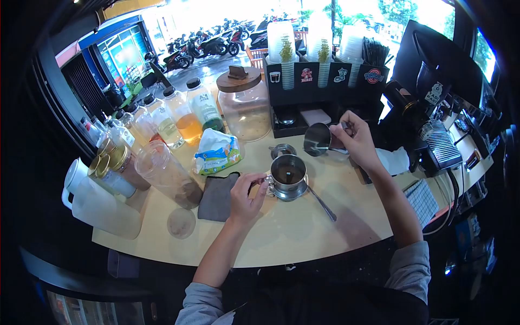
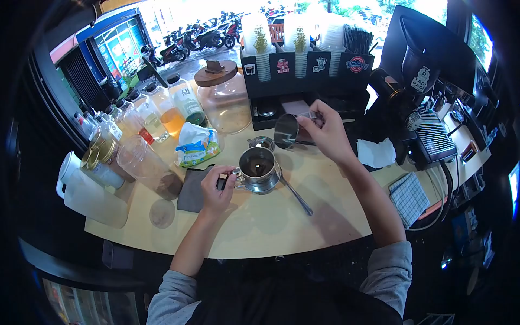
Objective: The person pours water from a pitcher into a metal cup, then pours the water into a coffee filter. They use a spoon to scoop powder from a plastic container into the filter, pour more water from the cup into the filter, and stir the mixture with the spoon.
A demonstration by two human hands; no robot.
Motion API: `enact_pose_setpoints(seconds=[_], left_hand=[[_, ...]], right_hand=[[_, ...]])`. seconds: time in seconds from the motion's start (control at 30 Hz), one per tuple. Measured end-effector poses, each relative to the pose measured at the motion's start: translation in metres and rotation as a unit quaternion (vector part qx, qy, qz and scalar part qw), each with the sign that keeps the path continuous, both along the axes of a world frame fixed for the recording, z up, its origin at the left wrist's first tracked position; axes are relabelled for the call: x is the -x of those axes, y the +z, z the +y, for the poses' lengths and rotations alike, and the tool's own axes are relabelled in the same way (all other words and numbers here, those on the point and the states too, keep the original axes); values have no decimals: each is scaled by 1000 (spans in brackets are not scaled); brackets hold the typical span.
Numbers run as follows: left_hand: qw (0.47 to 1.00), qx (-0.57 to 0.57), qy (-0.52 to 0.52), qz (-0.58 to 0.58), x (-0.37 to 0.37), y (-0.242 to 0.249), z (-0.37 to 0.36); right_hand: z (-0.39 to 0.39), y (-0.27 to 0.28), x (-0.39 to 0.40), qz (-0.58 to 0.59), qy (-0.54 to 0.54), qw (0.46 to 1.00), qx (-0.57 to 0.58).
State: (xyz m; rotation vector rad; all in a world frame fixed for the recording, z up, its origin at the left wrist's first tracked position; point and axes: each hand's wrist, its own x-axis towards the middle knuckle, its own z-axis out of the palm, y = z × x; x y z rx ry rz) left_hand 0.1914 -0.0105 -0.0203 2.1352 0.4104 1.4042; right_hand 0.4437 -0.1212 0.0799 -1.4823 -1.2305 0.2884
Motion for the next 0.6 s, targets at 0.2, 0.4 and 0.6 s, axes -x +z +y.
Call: enact_pose_setpoints(seconds=[0.2,0.4,0.6], left_hand=[[1000,-4,-12,-11,0,-1,1],[1000,14,-16,-4,0,0,-1],[1000,12,-15,1,1,0,-1]], right_hand=[[-8,-67,-31,262,21,962,-68],[-15,-107,-37,333,32,938,-88],[-19,-126,-40,313,-14,947,-72]])
